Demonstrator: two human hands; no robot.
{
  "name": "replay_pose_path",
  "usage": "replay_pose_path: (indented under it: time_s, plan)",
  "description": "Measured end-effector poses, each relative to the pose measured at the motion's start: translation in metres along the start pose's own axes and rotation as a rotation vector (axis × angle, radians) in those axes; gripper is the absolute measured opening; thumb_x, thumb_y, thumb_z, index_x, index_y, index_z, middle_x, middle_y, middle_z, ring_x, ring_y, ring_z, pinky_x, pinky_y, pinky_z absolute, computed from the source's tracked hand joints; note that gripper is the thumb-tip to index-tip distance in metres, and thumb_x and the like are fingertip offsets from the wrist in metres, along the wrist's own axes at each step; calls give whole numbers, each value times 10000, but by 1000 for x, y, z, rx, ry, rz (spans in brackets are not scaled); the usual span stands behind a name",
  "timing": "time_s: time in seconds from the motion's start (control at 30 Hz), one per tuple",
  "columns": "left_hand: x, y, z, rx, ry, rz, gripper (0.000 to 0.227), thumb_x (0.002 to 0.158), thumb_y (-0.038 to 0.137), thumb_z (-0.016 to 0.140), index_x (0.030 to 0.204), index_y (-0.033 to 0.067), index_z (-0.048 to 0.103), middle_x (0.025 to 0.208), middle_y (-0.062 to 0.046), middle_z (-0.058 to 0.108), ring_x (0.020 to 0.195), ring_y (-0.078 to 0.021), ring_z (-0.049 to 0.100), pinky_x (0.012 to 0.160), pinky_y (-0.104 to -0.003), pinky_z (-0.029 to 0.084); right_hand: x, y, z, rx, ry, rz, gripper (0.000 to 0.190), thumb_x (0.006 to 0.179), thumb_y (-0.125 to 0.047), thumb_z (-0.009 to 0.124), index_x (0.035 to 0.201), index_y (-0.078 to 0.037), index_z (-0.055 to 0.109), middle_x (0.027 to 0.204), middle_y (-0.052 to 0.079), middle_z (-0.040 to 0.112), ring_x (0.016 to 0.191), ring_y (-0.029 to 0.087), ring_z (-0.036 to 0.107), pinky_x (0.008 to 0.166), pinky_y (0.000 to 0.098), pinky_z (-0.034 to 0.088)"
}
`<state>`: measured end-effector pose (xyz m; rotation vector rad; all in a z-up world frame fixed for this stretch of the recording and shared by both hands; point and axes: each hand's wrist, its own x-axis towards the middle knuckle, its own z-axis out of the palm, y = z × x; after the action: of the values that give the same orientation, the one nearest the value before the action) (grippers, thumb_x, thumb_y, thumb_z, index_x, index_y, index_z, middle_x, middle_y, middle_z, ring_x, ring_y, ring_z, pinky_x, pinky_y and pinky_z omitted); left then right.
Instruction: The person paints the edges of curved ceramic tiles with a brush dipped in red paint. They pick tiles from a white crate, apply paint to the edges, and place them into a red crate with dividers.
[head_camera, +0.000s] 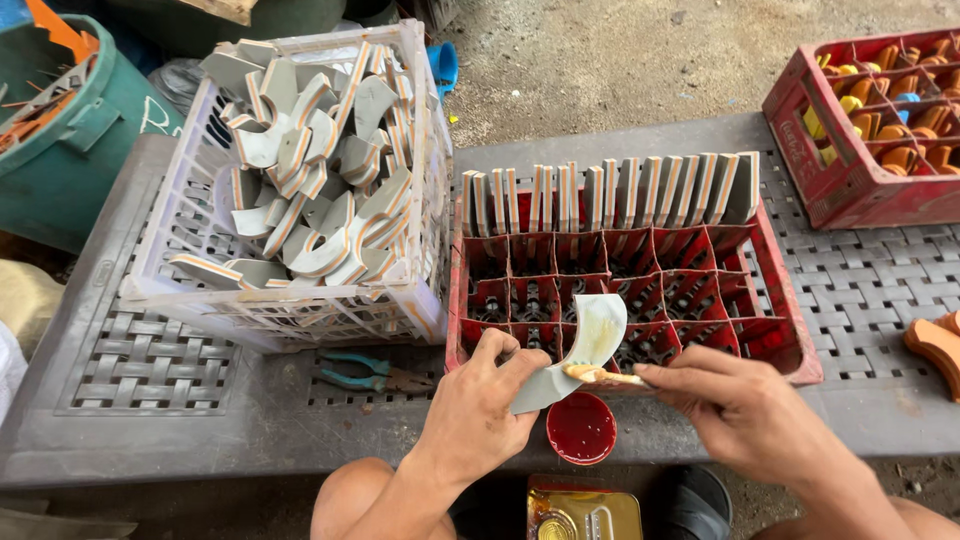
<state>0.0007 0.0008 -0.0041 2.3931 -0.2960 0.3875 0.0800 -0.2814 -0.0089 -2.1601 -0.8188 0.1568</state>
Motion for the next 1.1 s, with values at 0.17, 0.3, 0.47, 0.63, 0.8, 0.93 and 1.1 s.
replay_pose_path:
  time_s: [0.17,0.3,0.47,0.63,0.8,0.93,1.1]
  plan:
    - [-1,-5,3,11,-35,38,440,741,67,797,1148,157,656,1078,-127,607,747,-343,704,604,-440,569,-4,2,-16,-219,322,134,360,848,20,689,1177,-110,758,879,90,703,657,238,673,618,345,539]
    - [-1,-6,0,0,-83,47,442,740,59,796,1147,173,666,1081,-108,614,760,-331,703,618,-431,572,-4,-2,-17,-160,178,20,362,742,15,716,1053,-149,803,828,26,745,685,182,703,578,302,574]
    - [-3,-8,-4,8,-159,167,565,665,40,805,1194,174,659,1071,-98,591,866,-321,694,673,-426,563,-4,1,-28,-256,261,45,367,768,54,677,1050,-152,790,929,42,748,685,194,717,595,308,566]
    - [1,-8,-8,46,-203,179,590,633,14,810,1178,176,651,1091,-88,585,890,-307,694,691,-420,558,-5,2,-40,-239,25,129,471,718,1,747,1107,-250,832,855,-30,767,691,160,752,627,304,583]
    - [-2,-7,-7,73,-228,215,582,641,38,833,1174,184,652,1087,-84,584,882,-301,694,680,-423,550,-11,6,-36,-284,213,28,401,737,-3,741,1086,-193,793,896,25,725,690,217,723,601,332,569]
    - [2,-6,-10,64,-209,218,643,609,18,818,1209,185,660,1080,-90,586,873,-321,688,676,-428,551,-5,7,-37,-178,117,29,470,706,-1,744,1119,-216,812,893,-21,759,693,168,742,616,299,583]
    - [0,-8,-9,14,-164,148,577,648,14,804,1180,177,654,1077,-88,589,875,-324,693,680,-430,558,-10,6,-29,-248,288,42,356,796,8,721,1104,-160,778,917,28,727,676,183,712,606,314,566]
